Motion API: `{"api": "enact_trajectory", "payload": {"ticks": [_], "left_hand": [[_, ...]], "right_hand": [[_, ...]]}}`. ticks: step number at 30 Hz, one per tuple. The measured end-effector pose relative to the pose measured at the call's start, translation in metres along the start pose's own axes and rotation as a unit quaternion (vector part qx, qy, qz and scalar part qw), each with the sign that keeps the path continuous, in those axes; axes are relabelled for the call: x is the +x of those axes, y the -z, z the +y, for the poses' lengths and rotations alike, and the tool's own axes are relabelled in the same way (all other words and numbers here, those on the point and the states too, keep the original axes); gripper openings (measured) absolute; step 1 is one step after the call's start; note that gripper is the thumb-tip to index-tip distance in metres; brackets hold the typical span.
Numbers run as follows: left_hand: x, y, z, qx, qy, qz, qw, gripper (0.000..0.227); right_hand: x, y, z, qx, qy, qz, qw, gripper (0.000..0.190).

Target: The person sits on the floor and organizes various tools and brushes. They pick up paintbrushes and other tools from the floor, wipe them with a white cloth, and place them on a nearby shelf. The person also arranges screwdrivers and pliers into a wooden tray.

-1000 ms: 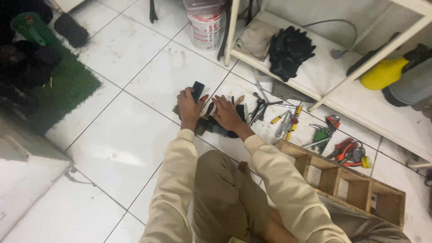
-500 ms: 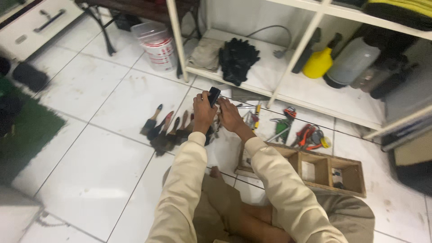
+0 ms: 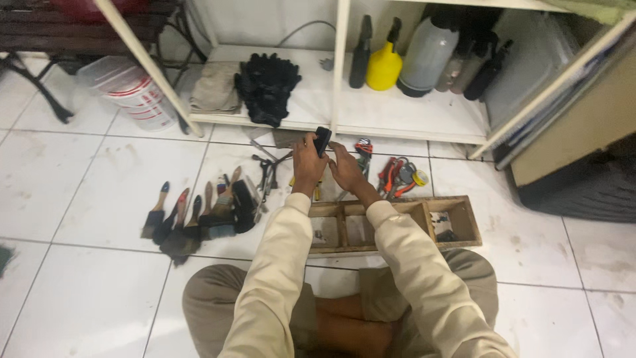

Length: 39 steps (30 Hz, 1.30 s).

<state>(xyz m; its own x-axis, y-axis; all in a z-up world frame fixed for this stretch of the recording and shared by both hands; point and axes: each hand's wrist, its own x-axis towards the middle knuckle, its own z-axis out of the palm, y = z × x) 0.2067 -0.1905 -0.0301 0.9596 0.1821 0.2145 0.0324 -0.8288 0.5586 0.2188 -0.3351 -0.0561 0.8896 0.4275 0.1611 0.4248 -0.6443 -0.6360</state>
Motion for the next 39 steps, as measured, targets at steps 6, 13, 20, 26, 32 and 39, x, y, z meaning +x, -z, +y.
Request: {"api": "enact_trajectory", "payload": {"ticks": [6, 13, 20, 26, 32, 39], "left_hand": [[0.006, -0.021, 0.04, 0.025, -0.022, -0.052, 0.998, 0.055], [0.048, -0.037, -0.012, 0.027, -0.091, -0.146, 0.985, 0.066], [0.082, 0.011, -0.029, -0.016, -0.133, -0.176, 0.975, 0.058], [0.118, 0.012, -0.073, 0.035, -0.067, -0.179, 0.981, 0.061], [0.144, 0.022, -0.077, -0.008, -0.069, -0.172, 0.983, 0.054], [0.156, 0.003, -0.087, 0.079, -0.083, -0.133, 0.984, 0.045]], "right_hand": [[-0.019, 0.02, 0.052, 0.068, -0.047, 0.035, 0.996, 0.044], [-0.021, 0.026, 0.056, 0.104, -0.04, 0.057, 0.992, 0.044], [0.031, -0.001, 0.023, -0.001, 0.024, 0.056, 0.998, 0.052], [0.076, -0.022, -0.008, -0.022, 0.041, 0.042, 0.998, 0.061], [0.11, -0.026, -0.009, -0.063, 0.048, 0.031, 0.996, 0.064], [0.124, -0.036, -0.001, -0.089, 0.012, 0.017, 0.996, 0.065]]}}
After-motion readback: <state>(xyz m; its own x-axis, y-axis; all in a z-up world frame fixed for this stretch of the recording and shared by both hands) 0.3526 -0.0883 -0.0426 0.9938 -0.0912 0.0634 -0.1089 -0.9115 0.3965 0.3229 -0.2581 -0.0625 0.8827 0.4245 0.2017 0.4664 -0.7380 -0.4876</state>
